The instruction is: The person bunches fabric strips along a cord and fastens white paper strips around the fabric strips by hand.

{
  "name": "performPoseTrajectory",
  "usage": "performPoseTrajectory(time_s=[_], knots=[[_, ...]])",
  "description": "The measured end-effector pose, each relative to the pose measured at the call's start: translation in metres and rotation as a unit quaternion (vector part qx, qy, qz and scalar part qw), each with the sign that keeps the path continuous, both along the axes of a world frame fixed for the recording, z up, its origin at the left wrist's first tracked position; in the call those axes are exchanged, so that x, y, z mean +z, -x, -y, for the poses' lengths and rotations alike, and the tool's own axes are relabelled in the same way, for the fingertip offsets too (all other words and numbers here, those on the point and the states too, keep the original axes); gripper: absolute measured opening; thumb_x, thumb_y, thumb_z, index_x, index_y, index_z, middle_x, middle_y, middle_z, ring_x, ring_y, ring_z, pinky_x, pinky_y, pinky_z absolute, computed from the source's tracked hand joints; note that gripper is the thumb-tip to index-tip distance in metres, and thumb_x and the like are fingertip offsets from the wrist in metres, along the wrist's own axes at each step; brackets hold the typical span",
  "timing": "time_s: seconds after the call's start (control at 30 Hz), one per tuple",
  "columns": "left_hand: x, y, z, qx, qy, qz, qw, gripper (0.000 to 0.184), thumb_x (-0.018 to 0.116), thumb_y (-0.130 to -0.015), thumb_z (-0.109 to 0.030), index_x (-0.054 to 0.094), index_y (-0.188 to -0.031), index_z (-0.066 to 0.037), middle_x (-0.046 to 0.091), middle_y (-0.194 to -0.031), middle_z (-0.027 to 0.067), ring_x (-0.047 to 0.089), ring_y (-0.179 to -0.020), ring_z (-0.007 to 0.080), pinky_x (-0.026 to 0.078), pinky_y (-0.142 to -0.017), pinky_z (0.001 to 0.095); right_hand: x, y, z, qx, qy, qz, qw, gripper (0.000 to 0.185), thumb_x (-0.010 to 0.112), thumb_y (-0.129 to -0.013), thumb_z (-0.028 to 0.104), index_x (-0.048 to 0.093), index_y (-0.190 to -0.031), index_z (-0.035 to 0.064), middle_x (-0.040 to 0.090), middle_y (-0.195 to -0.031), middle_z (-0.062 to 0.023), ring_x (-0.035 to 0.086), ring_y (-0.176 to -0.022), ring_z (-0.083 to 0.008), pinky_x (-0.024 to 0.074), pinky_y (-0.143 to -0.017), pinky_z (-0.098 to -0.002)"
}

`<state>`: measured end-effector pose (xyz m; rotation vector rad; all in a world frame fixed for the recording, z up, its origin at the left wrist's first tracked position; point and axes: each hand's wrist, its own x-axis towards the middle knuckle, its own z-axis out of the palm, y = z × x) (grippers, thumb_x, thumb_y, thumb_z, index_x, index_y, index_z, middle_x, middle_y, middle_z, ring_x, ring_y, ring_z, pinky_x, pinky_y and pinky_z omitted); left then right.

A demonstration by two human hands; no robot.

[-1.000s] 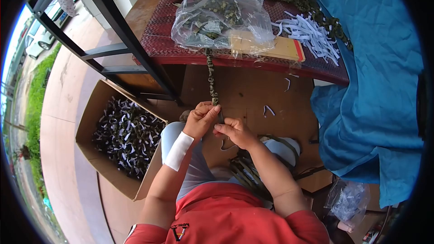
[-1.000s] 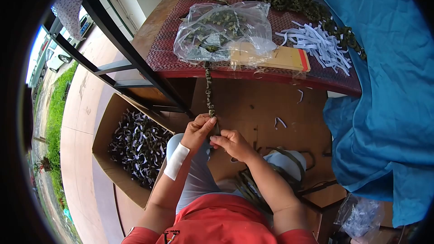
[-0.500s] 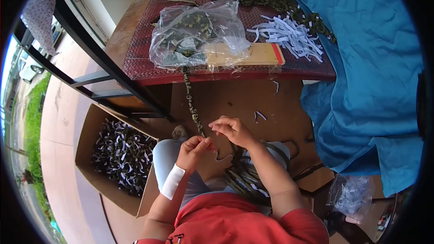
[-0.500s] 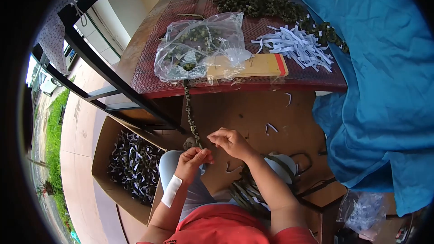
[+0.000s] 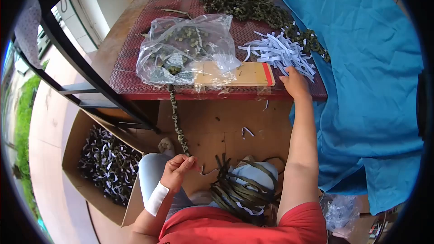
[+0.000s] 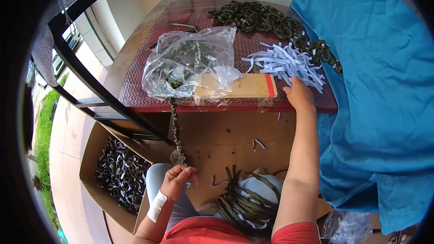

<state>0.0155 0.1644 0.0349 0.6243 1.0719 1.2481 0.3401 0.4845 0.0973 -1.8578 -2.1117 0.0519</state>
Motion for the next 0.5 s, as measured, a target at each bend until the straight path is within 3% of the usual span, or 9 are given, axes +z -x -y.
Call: performPoseTrajectory(time_s=[0.1,0.23,0.3,0.4,0.5], knots=[[0.000,0.000,0.000,0.007,0.001,0.004,1.000,0.017,0.054,-0.092,-0.016,0.060,-0.089,0.000,0.065,-0.078,0.0073,0.061,-0.074,0.0144,0.048,-0.075,0.0276,-0.009,-0.015,-0.028,-0.040,0.018,0.047,0.998,0.020,0.056,-0.083,0.018,0.058,-0.097,0.0041,0.063,-0.096,-0.0198,0.059,-0.094,-0.0377,0.0461,-0.080,-0.0451],[-0.020,0.005,0.004,0.004,-0.028,0.014,1.000,0.022,0.054,-0.093,-0.021,0.060,-0.089,0.000,0.064,-0.078,0.0063,0.060,-0.075,0.0126,0.047,-0.075,0.0274,-0.017,-0.024,-0.053,0.053,0.011,0.029,0.998,0.015,0.055,-0.081,0.018,0.056,-0.083,0.0023,0.062,-0.085,-0.0192,0.059,-0.081,-0.0377,0.0455,-0.071,-0.0432],[-0.018,0.007,0.004,-0.002,-0.009,0.024,1.000,0.022,0.055,-0.092,-0.022,0.059,-0.086,-0.002,0.064,-0.077,0.0044,0.059,-0.075,0.0108,0.047,-0.074,0.0260,-0.029,-0.025,-0.055,0.077,-0.020,-0.033,0.996,0.017,0.056,-0.083,0.021,0.057,-0.082,0.0043,0.060,-0.078,-0.0118,0.059,-0.073,-0.0315,0.0465,-0.063,-0.0387],[-0.024,0.010,0.006,-0.016,-0.005,0.025,1.000,0.021,0.055,-0.092,-0.022,0.059,-0.086,-0.003,0.063,-0.076,0.0031,0.059,-0.075,0.0096,0.046,-0.073,0.0247,-0.018,-0.007,-0.039,-0.052,0.019,-0.204,0.977,0.019,0.057,-0.085,0.025,0.058,-0.084,0.0061,0.054,-0.071,-0.0028,0.055,-0.066,-0.0189,0.0455,-0.054,-0.0318],[-0.033,0.012,0.009,-0.011,-0.020,0.033,0.999,0.021,0.055,-0.092,-0.023,0.059,-0.084,-0.003,0.061,-0.074,0.0012,0.056,-0.072,0.0077,0.045,-0.069,0.0232,0.000,-0.004,-0.037,-0.013,0.011,-0.233,0.972,0.017,0.058,-0.087,0.025,0.059,-0.088,0.0084,0.049,-0.069,0.0023,0.050,-0.063,-0.0090,0.0424,-0.048,-0.0245]])
